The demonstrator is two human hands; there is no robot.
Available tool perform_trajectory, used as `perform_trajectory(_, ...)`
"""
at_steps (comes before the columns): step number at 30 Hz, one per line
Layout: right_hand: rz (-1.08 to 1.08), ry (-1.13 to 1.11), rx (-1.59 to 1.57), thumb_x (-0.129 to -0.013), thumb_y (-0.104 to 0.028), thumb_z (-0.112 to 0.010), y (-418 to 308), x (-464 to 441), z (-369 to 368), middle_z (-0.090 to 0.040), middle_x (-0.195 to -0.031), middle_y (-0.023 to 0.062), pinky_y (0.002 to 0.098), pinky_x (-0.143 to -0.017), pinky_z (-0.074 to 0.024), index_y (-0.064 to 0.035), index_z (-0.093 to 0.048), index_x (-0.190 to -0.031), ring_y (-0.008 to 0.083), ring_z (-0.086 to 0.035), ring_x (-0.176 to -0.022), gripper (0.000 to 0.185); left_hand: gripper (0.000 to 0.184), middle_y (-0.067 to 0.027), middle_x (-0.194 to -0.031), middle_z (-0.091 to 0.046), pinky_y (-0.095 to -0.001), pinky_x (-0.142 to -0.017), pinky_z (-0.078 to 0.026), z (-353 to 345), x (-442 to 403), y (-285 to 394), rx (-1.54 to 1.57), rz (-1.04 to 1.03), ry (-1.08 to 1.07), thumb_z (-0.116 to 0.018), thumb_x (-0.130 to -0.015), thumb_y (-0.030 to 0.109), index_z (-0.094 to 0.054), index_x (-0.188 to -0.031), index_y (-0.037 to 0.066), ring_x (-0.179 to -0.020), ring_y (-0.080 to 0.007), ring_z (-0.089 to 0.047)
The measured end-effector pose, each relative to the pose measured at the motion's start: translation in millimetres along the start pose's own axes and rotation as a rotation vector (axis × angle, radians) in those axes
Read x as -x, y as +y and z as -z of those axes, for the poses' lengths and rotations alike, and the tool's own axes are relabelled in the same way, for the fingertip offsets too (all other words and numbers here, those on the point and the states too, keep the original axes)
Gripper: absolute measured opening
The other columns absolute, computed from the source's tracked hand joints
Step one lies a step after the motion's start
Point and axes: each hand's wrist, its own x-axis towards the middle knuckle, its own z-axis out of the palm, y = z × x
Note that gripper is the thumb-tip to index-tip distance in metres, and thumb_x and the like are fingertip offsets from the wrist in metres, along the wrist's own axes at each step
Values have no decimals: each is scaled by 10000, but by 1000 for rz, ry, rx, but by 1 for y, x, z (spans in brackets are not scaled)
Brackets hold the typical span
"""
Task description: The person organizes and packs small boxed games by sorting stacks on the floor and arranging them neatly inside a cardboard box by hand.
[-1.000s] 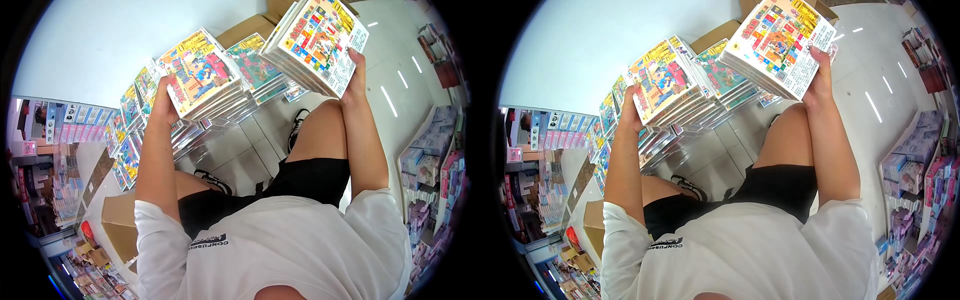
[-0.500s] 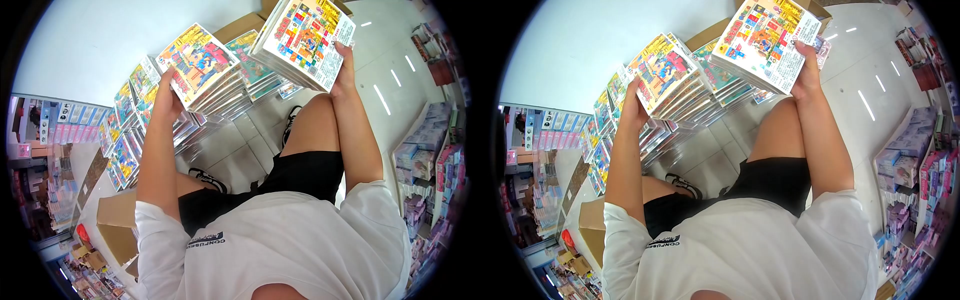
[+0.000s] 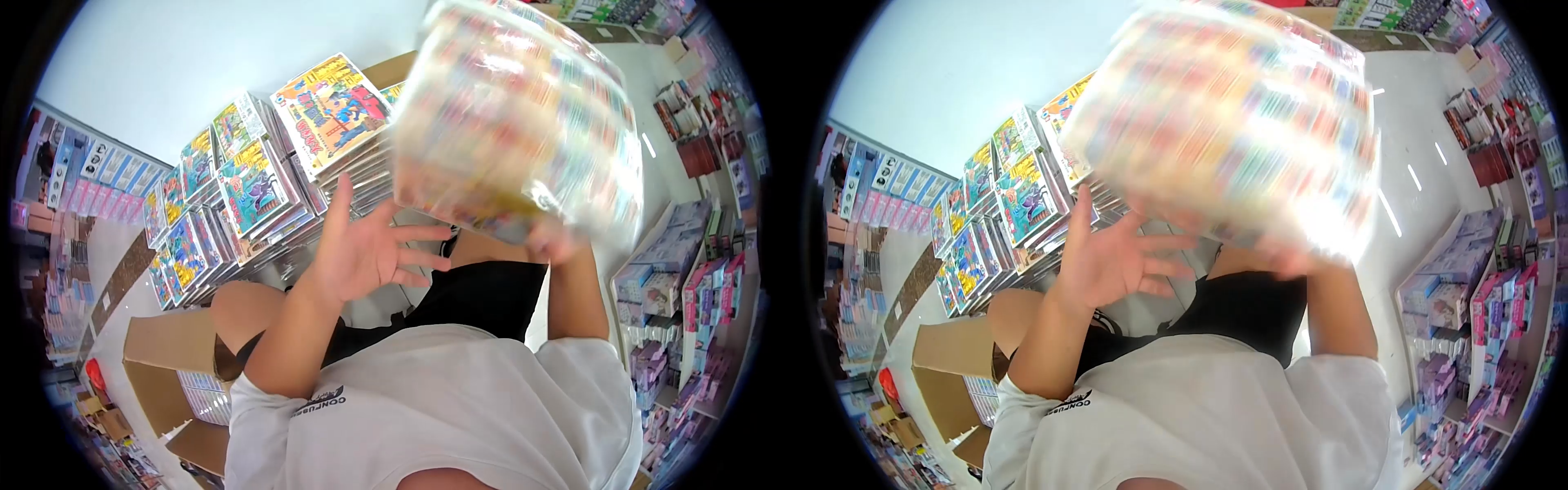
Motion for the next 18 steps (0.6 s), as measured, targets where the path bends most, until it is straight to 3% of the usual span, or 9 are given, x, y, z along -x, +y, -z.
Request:
perform_trajectory(1, -87, -8, -99, -738, -528, -879, -3, 12, -6, -560, -1443, 183, 499, -1083, -514, -25, -392, -1531, 325, -589, -1306, 1058, 905, -205, -1456, -572, -456, -933, -558, 3, -1, 3, 66, 16, -58, -415, -992, 779, -305, -1620, 138, -1243, -351, -626)
perform_trajectory(3, 6, -182, 266, -709, -590, -883, -10, 28, -11, -564, -1398, 155, 487, -1096, -477, -29, -416, -1505, 335, -573, -1305, 1080, 896, -204, -1477, -556, -461, -956, -556, 13, -4, 5, 115, -36, -63, -429, -994, 762, -315, -1619, 131, -1265, -350, -615)
perform_trajectory(5, 370, -514, 1183, -678, -651, -875, -18, 45, -13, -561, -1328, 122, 464, -1115, -422, -24, -446, -1464, 354, -551, -1304, 1093, 887, -203, -1498, -541, -467, -979, -554, 20, -3, -1, 99, -138, 4, -443, -996, 746, -326, -1618, 124, -1287, -349, -605)
perform_trajectory(8, 604, -741, 1726, -773, -459, -884, -24, 74, -31, -529, -1432, 115, 484, -1159, -378, -268, -392, -1539, 373, -502, -1377, 930, 874, -201, -1529, -518, -474, -1013, -552, 23, -2, -20, 91, -218, 86, -464, -1000, 721, -342, -1616, 113, -1321, -347, -589)
perform_trajectory(12, 783, -896, 1829, -878, -300, -826, -21, 88, -10, -491, -1561, 62, 567, -1229, -308, -595, -335, -1515, 364, -420, -1490, 857, 857, -199, -1570, -488, -484, -1058, -548, 29, -22, -42, 91, -248, 83, -492, -1005, 688, -362, -1613, 99, -1365, -345, -568)
perform_trajectory(15, 853, -972, 2025, -836, -253, -863, -40, 82, 5, -475, -1597, 8, 595, -1235, -291, -511, -344, -1542, 359, -379, -1522, 913, 877, -198, -1564, -501, -487, -1076, -541, 21, -34, -40, 22, -217, 37, -501, -996, 698, -371, -1610, 85, -1365, -336, -576)
perform_trajectory(16, 762, -890, 2059, -834, -234, -862, -44, 87, 11, -467, -1605, 11, 593, -1234, -294, -477, -346, -1549, 361, -372, -1526, 915, 890, -198, -1555, -511, -487, -1080, -538, 15, -35, -36, -6, -201, 21, -502, -991, 707, -373, -1609, 80, -1360, -332, -583)
perform_trajectory(17, 671, -807, 2089, -832, -215, -862, -45, 92, 22, -459, -1613, 14, 591, -1233, -297, -442, -349, -1556, 363, -364, -1530, 916, 907, -169, -1560, -502, -484, -1147, -475, 4, -31, -36, -133, -173, 92, -583, -970, 684, -344, -1615, 93, -1389, -305, -551)
perform_trajectory(18, 579, -724, 2112, -830, -196, -862, -43, 97, 31, -452, -1622, 17, 588, -1233, -299, -408, -351, -1563, 365, -357, -1534, 918, 1047, -160, -1556, -492, -484, -1152, -463, 9, -34, -36, -377, -159, 141, -694, -894, 685, -273, -1631, 71, -1401, -299, -532)
